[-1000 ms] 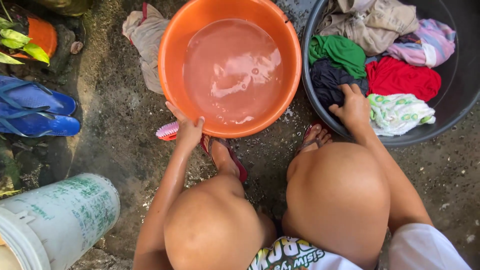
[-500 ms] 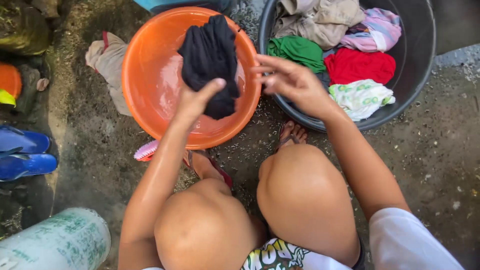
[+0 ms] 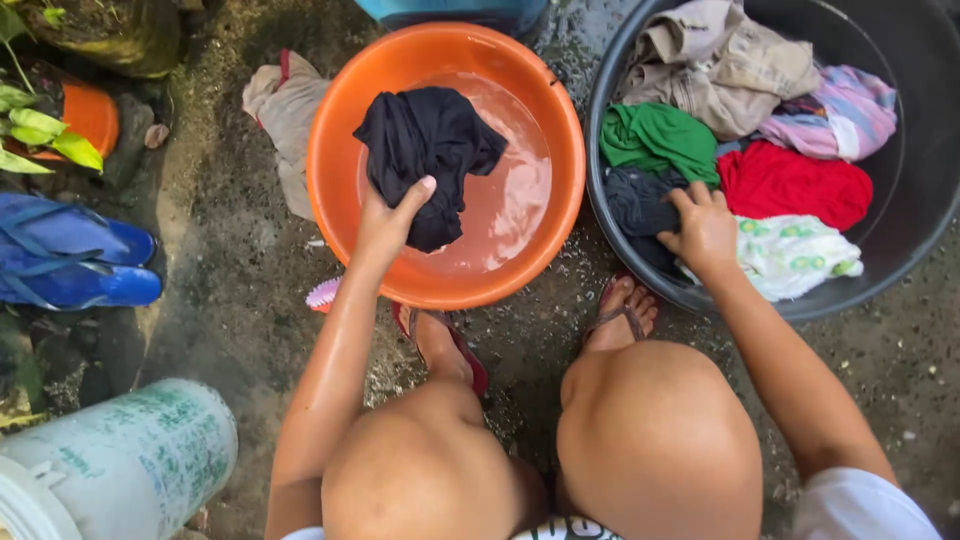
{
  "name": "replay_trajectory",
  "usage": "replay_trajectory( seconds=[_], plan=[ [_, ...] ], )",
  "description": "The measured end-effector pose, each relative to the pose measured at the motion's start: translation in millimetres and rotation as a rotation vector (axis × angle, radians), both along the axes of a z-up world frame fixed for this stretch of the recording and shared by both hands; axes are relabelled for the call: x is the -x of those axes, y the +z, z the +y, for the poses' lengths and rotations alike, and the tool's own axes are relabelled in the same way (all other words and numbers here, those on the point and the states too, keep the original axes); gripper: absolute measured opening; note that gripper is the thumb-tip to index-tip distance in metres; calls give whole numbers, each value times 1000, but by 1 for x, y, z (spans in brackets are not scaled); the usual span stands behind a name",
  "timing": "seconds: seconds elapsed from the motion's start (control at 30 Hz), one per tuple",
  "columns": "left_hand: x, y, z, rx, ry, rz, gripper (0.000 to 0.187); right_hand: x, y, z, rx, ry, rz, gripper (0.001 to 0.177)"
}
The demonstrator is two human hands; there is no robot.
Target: Hand-washing clothes in basins with water and detergent.
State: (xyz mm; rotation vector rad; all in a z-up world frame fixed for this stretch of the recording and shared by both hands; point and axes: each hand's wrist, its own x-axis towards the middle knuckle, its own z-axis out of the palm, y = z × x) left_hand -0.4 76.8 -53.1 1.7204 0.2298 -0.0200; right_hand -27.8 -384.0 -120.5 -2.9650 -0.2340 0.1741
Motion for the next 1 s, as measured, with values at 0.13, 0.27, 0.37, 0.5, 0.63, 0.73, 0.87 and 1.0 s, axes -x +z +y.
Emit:
replay_trajectory(
  seconds=[0.13, 0.27, 0.37, 0.5, 0.63, 0.73, 0.87, 1.0],
  plan=[
    [-24, -11, 13, -291, -5, 54, 80, -18, 69, 8, -316, -78, -122, 50],
    [-11, -4, 19, -752, 14, 98, 114, -14, 168, 69, -681, 28, -251, 50],
    [-12, 65, -27, -368, -342, -158, 125, -26, 214, 115, -1224, 65, -67, 51],
    [17, -15, -41, 54, -512, -125, 104, -49, 219, 159, -1640, 116, 323, 54],
    [12, 23, -40, 25, -294, -181, 61, -69, 187, 155, -1616, 129, 590, 55],
    [2, 78, -32, -141, -208, -247, 58, -79, 114, 109, -908, 109, 210, 53],
    [-9, 71, -17, -696, -344, -147, 71, -72, -7, 32, -202, -211, -48, 64],
    [-16, 59, -31, -1067, -512, -222, 94, -81, -38, 17, -84, -431, 157, 103]
  ],
)
